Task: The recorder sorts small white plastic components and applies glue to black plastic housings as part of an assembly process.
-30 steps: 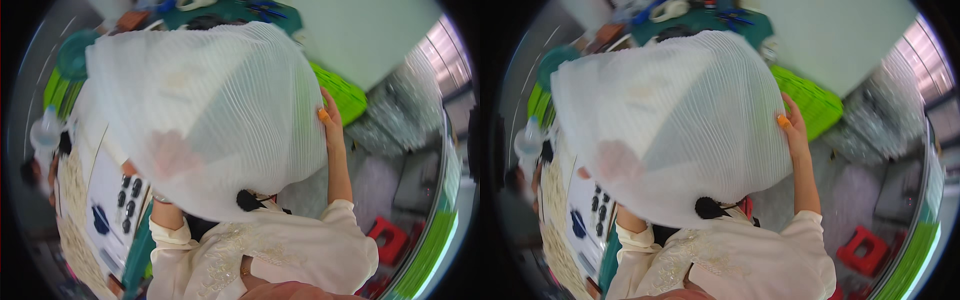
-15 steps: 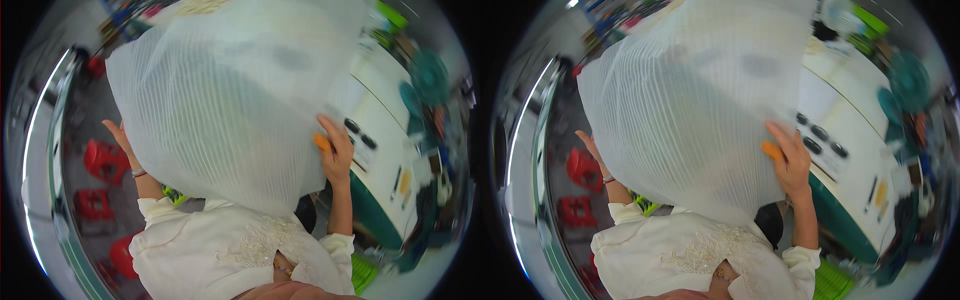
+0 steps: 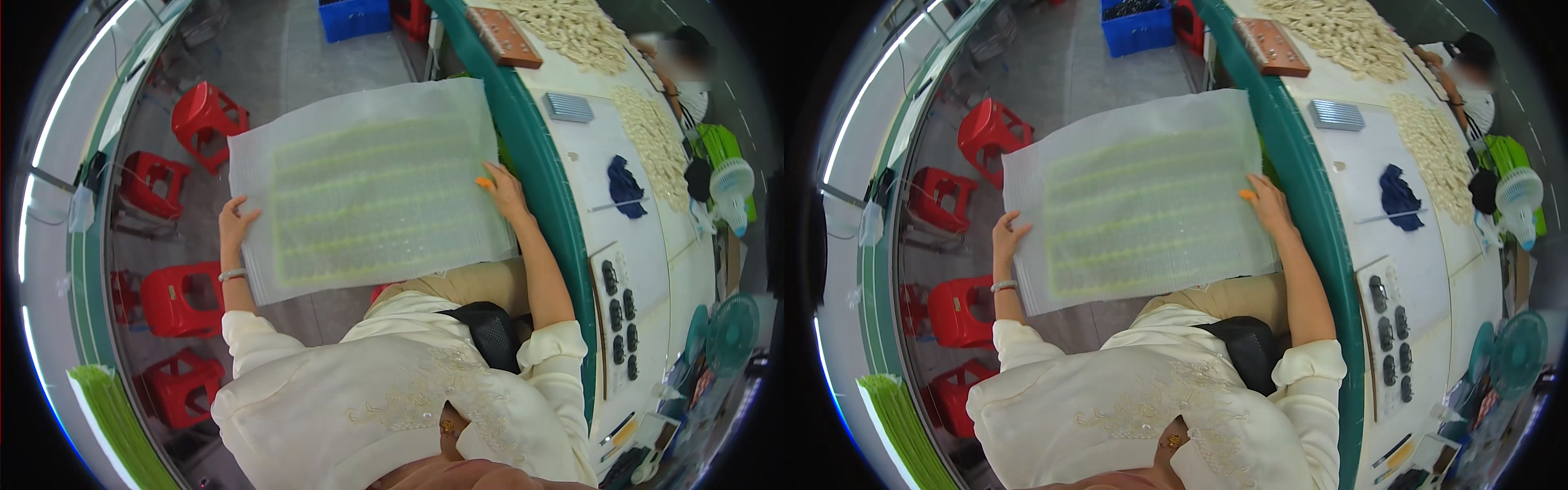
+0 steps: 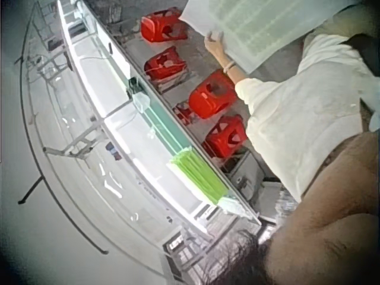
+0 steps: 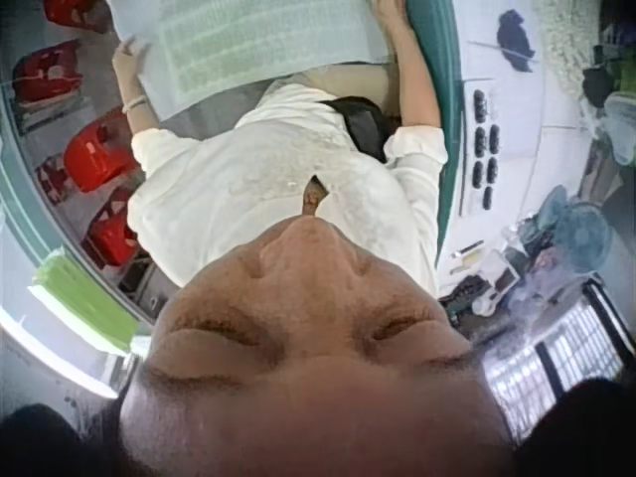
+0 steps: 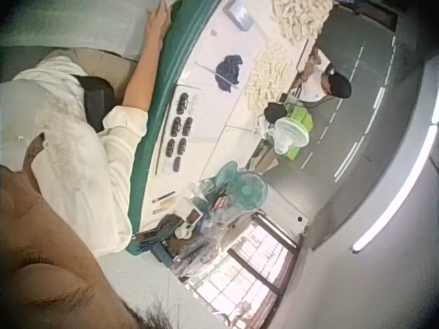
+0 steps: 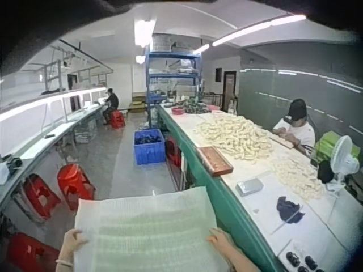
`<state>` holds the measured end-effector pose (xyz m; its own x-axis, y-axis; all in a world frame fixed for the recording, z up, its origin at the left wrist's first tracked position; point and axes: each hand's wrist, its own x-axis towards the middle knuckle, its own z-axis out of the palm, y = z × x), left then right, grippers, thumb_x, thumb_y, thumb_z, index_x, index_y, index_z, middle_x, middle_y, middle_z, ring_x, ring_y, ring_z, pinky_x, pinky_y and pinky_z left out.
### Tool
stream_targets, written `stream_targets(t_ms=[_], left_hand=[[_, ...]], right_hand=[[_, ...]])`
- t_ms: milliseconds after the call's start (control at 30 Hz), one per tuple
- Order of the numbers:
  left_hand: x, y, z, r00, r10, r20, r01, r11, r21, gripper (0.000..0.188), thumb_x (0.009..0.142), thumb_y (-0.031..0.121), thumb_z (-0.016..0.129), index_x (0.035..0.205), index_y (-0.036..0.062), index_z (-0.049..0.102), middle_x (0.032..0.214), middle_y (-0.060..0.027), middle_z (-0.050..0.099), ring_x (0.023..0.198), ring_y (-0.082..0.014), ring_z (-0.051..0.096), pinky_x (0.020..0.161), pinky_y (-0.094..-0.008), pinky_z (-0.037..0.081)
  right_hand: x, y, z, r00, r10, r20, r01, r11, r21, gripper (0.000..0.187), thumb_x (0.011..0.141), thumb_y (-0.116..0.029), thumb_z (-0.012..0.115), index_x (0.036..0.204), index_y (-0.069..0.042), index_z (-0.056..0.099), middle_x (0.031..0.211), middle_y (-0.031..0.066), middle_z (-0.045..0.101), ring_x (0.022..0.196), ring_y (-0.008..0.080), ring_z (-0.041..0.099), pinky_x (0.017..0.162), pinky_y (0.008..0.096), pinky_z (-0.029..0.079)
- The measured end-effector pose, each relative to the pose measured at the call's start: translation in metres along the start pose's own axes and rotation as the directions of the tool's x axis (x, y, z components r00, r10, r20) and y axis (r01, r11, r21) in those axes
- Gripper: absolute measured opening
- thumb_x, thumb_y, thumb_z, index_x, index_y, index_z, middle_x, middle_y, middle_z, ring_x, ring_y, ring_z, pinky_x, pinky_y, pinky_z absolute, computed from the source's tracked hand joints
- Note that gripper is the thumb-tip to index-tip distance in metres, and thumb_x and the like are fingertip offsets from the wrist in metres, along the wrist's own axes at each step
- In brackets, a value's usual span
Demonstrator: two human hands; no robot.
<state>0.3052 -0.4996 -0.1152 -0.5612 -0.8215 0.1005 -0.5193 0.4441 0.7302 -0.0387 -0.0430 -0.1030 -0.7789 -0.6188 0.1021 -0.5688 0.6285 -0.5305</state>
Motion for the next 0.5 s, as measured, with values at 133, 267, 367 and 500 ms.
stream_targets(t_ms=[133,267,367,500], left_hand=[[0.009,-0.018,0.035,0.995,0.054,0.089,-0.059,0.997,0.058,0.056,0.059,0.013,0.077,0.11,0.0045,0.057,0.101,-0.0055,0.059,0.076,-0.0143,0.05,0.071,-0.0262,0.043],[0.007,-0.028,0.056,0.989,0.023,0.143,-0.029,0.999,0.04,0.058,0.061,0.009,0.075,0.115,0.0065,0.053,0.11,-0.0067,0.056,0.08,-0.0173,0.051,0.073,-0.0279,0.044],[0.01,-0.017,0.065,0.991,-0.022,0.129,0.013,0.997,0.073,0.057,0.063,0.008,0.074,0.116,0.0064,0.053,0.111,-0.0066,0.056,0.083,-0.018,0.052,0.074,-0.0286,0.044],[0.01,-0.029,0.073,0.996,0.012,0.088,-0.01,1.0,-0.023,0.053,0.066,0.007,0.071,0.115,0.0067,0.053,0.11,-0.0063,0.056,0.087,-0.0182,0.053,0.076,-0.0292,0.044]], right_hand=[[0.004,0.025,0.029,0.99,0.112,0.09,-0.103,0.99,-0.092,0.047,0.081,-0.004,0.056,0.125,-0.008,0.042,0.129,0.0184,0.04,0.114,0.0334,0.044,0.093,0.038,0.04],[0.003,0.045,0.054,0.992,0.122,0.034,-0.119,0.99,-0.07,0.051,0.083,-0.003,0.052,0.13,-0.011,0.036,0.134,0.0204,0.034,0.116,0.037,0.041,0.094,0.0393,0.04],[0.003,0.06,0.067,0.985,0.166,-0.039,-0.168,0.984,-0.062,0.051,0.083,0.001,0.05,0.13,-0.013,0.036,0.133,0.0209,0.033,0.116,0.0376,0.041,0.093,0.04,0.041],[0.003,0.071,0.081,0.972,0.221,-0.081,-0.227,0.972,-0.067,0.054,0.082,0.005,0.049,0.131,-0.016,0.036,0.133,0.0188,0.032,0.113,0.0358,0.043,0.089,0.04,0.044]])
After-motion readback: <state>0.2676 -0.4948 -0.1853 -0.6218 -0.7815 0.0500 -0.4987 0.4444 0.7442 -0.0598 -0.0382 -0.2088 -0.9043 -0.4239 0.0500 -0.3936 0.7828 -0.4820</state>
